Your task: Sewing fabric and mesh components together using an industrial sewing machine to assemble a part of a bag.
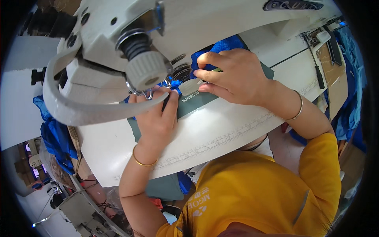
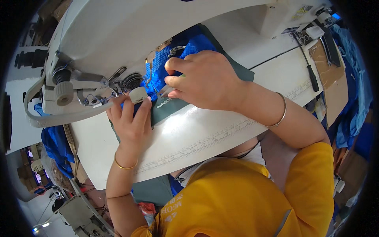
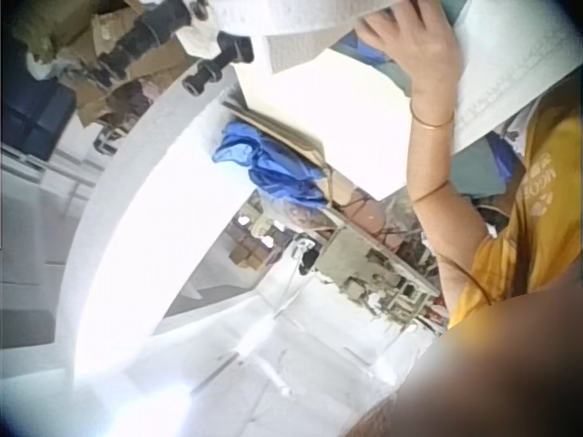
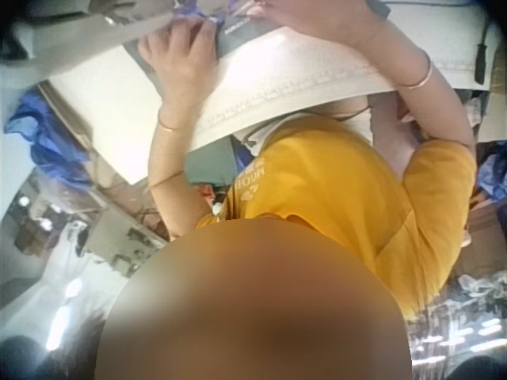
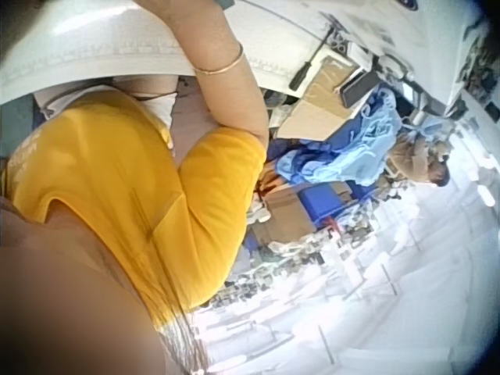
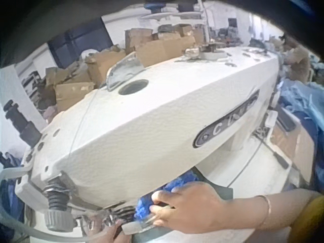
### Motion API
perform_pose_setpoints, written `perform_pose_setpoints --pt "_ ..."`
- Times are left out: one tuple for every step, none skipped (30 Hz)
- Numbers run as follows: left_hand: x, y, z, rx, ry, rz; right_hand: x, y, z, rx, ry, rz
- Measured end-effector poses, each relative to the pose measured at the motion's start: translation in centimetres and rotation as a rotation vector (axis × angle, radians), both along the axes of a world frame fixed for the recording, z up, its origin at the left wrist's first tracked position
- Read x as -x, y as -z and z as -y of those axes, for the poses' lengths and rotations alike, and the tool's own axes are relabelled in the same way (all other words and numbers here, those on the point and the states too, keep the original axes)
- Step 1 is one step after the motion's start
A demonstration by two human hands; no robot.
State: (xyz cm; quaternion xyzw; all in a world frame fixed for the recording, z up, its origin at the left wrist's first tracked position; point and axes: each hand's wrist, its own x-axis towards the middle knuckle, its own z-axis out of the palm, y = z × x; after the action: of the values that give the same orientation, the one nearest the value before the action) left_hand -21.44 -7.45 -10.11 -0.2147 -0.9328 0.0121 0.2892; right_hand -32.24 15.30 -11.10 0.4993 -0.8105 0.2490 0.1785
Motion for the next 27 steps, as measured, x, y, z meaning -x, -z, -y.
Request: perform_pose_setpoints --pt "0.0 0.5 0.1 0.010 0.005 -0.025 0.1 0.0 0.0 0.005 0.006 0.003" --pt "0.0 0.6 0.1 0.013 0.012 -0.019 0.2 0.1 0.0 -0.035 0.012 -0.019" --pt "0.0 0.6 0.2 0.023 0.037 -0.023 0.1 0.2 0.0 -0.076 0.019 -0.040" --pt "0.1 0.6 0.2 0.033 0.063 -0.027 0.1 0.3 0.1 -0.074 0.026 -0.034" --pt "-0.1 0.6 0.3 0.038 0.066 -0.023 0.0 0.3 0.3 -0.063 0.034 -0.029" --pt "-0.3 0.7 0.4 0.048 0.052 -0.001 0.0 0.3 0.5 -0.052 0.042 -0.024" --pt "-0.5 0.7 0.4 0.059 0.038 0.021 -0.1 0.4 0.6 -0.048 0.046 -0.021" --pt "-0.6 0.6 0.4 0.062 0.042 0.022 -0.1 0.5 0.7 -0.043 0.048 -0.041" --pt "-0.6 0.5 0.3 0.066 0.031 0.032 -0.1 0.6 0.8 -0.037 0.050 -0.062" --pt "-0.6 0.5 0.2 0.070 0.019 0.042 -0.1 0.7 0.8 -0.035 0.053 -0.062" --pt "-0.7 0.6 0.2 0.071 0.021 0.043 -0.1 0.7 0.9 -0.043 0.050 -0.059" --pt "-0.8 0.7 0.2 0.073 0.025 0.031 -0.1 0.8 0.9 -0.052 0.047 -0.057" --pt "-0.8 0.8 0.2 0.075 0.029 0.019 -0.2 0.9 1.0 -0.052 0.048 -0.056" --pt "-0.7 0.8 0.2 0.076 0.030 0.019 -0.2 0.9 1.0 -0.049 0.047 -0.069" --pt "-0.7 0.8 0.1 0.073 0.040 0.009 -0.2 0.8 1.0 -0.047 0.046 -0.081" --pt "-0.6 0.7 0.1 0.070 0.049 -0.002 -0.3 0.9 1.1 -0.046 0.046 -0.081" --pt "-0.5 0.7 0.0 0.069 0.053 -0.002 -0.3 1.1 1.1 -0.014 0.049 -0.073" --pt "-0.4 0.6 0.0 0.031 0.054 -0.009 -0.3 1.2 1.1 0.018 0.052 -0.065" --pt "-0.3 0.6 -0.1 -0.007 0.055 -0.016 -0.3 1.2 1.2 0.017 0.054 -0.066" --pt "-0.3 0.5 -0.2 -0.009 0.055 -0.015 -0.4 1.3 1.2 0.011 0.041 -0.079" --pt "-0.2 0.3 -0.3 -0.034 0.071 0.045 -0.4 1.2 1.1 0.005 0.028 -0.093" --pt "-0.2 0.3 -0.4 -0.060 0.087 0.104 -0.4 1.1 1.0 0.001 0.026 -0.093" --pt "-0.1 0.4 -0.3 -0.062 0.083 0.101 -0.2 1.0 1.0 -0.035 0.012 -0.079" --pt "-0.1 0.6 -0.3 -0.086 0.074 0.123 0.1 0.9 0.9 -0.072 -0.001 -0.065" --pt "0.0 0.7 -0.2 -0.110 0.064 0.144 0.1 0.9 0.8 -0.075 -0.005 -0.069" --pt "-0.1 0.6 -0.2 -0.111 0.057 0.142 -0.1 0.9 0.7 -0.062 0.002 -0.077" --pt "-0.3 0.7 -0.4 -0.098 0.047 0.119 -0.2 0.9 0.7 -0.050 0.009 -0.084"
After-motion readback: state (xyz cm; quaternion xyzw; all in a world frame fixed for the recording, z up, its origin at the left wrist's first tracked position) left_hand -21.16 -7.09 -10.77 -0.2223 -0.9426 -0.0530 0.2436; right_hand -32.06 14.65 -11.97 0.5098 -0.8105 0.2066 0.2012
